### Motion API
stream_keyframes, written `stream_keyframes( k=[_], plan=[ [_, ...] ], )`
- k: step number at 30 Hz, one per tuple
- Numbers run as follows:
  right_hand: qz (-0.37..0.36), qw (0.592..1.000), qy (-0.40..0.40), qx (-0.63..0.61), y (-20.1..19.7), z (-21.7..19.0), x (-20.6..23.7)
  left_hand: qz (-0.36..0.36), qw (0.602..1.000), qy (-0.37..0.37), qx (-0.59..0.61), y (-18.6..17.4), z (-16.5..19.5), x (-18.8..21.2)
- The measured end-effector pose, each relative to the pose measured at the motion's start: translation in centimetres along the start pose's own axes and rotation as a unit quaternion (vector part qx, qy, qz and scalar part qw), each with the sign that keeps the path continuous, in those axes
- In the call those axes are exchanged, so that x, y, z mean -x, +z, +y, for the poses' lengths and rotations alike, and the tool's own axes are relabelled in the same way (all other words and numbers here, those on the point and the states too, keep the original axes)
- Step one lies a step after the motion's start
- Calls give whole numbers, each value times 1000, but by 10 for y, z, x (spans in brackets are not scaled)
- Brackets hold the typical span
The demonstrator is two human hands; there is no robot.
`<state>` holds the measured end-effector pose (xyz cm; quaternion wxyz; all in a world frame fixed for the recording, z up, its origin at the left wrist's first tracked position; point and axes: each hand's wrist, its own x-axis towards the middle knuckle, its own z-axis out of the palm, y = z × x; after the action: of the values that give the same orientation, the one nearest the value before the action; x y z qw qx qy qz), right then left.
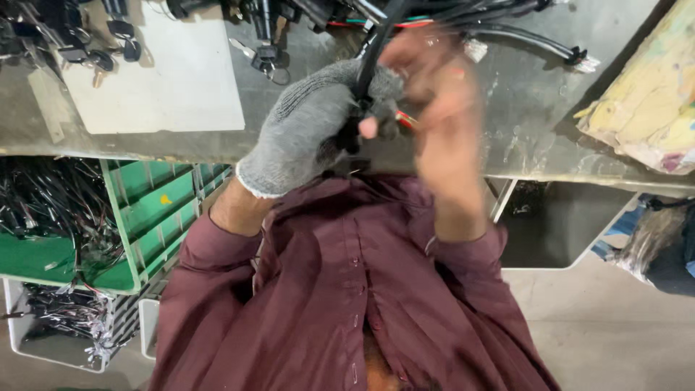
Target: The person repeatedly picks up black wire harnesses with connectors, positions them, and uses red-handled pliers to crimp the connector housing. Finished harnesses are placed on the workbench. The person wears a glove on the left hand and handles the wires with both hands.
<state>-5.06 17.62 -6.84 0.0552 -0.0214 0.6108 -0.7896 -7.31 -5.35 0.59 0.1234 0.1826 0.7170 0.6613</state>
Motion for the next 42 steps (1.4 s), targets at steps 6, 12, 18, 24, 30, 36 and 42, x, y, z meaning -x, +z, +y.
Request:
stream_keyframes(
  k=[6,12,18,24,30,36,42],
  plan=[
    [-70,995,45,46,6,46,40,122,992,30,10,18,-11,4],
    [-112,956,-135,233,-2,9,12,159,981,-66,86,39,-28,27],
    [-115,925,-182,312,10,-2,1,101,983,32,-150,24,-23,23],
    [-99,962,-108,230,11,1,14,69,996,-49,6,18,-16,9],
    [-72,993,34,85,8,-3,9,107,984,-15,-140,34,-9,8],
    [-157,984,57,56,4,4,19,-4,987,-80,-141,21,-17,10],
    [-170,985,37,8,1,37,13,16,983,38,-181,28,-18,9]
  ],
)
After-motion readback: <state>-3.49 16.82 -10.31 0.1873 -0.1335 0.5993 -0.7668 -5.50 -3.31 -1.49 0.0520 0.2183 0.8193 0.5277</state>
